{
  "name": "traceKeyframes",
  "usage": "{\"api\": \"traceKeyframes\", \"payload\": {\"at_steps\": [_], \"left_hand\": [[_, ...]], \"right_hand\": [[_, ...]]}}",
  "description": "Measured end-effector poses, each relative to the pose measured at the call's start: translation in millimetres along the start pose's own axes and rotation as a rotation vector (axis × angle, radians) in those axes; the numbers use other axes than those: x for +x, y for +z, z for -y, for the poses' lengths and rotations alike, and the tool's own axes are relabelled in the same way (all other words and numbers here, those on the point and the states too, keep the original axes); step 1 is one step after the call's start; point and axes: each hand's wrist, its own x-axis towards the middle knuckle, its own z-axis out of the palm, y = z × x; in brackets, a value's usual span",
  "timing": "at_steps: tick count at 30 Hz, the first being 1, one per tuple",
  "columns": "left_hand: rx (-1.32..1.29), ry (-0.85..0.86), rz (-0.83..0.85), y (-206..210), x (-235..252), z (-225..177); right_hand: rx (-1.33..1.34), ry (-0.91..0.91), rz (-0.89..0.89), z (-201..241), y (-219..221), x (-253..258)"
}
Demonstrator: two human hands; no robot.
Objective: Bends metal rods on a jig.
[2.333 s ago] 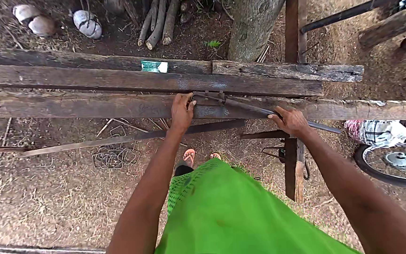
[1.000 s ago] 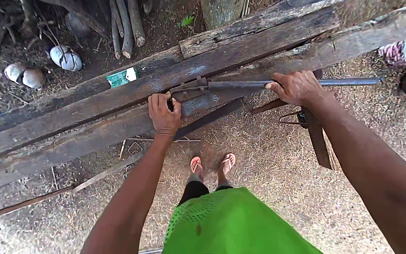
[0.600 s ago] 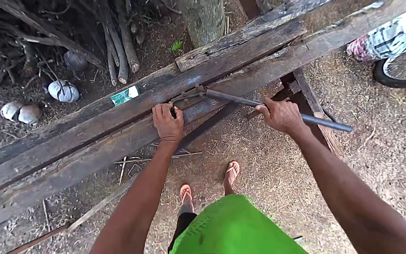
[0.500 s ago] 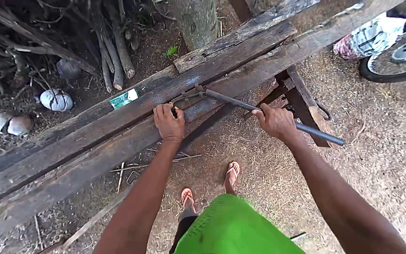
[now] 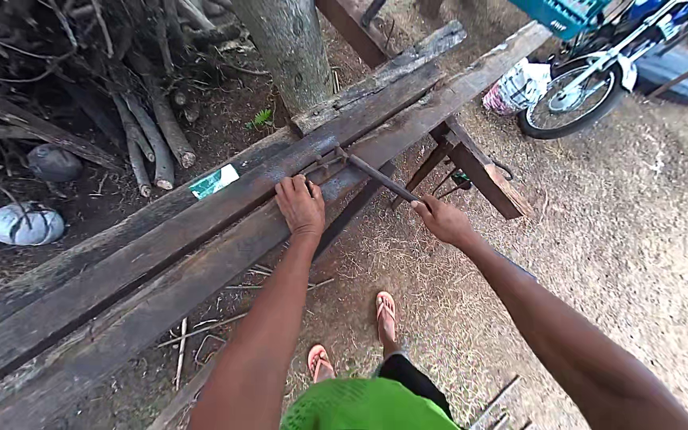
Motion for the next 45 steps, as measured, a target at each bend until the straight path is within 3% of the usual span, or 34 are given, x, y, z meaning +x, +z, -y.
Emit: {"api": "traceKeyframes", "payload": {"at_steps": [8,13,18,27,36,45], "left_hand": [[0.039,0.015,-0.104,11.2,-2.7,-1.5],[0.049,0.002,-0.132,15.2,-2.9,-1.4],[0.071,0.009,-0.134,17.6,-4.3,2.4],[0.080,0.001,-0.163,20.4,-6.1,2.2],[0.085,-0.002,-0.185,22.1,-7.3,-1.0],[0.079,-0.004,-0.180,20.8,-7.3,0.4]], "right_hand": [[0.211,-0.154,0.229,-20.3,-9.0,20.8],[0.349,-0.337,0.578,-43.3,-20.7,43.3],[0.401,-0.437,0.438,-56.4,-2.3,49.5],[0.659,-0.315,0.560,-44.7,-0.5,36.1],[0.616,-0.229,0.488,-31.9,13.9,16.7],[0.763,-0.080,0.413,3.9,47.7,-22.5]]}}
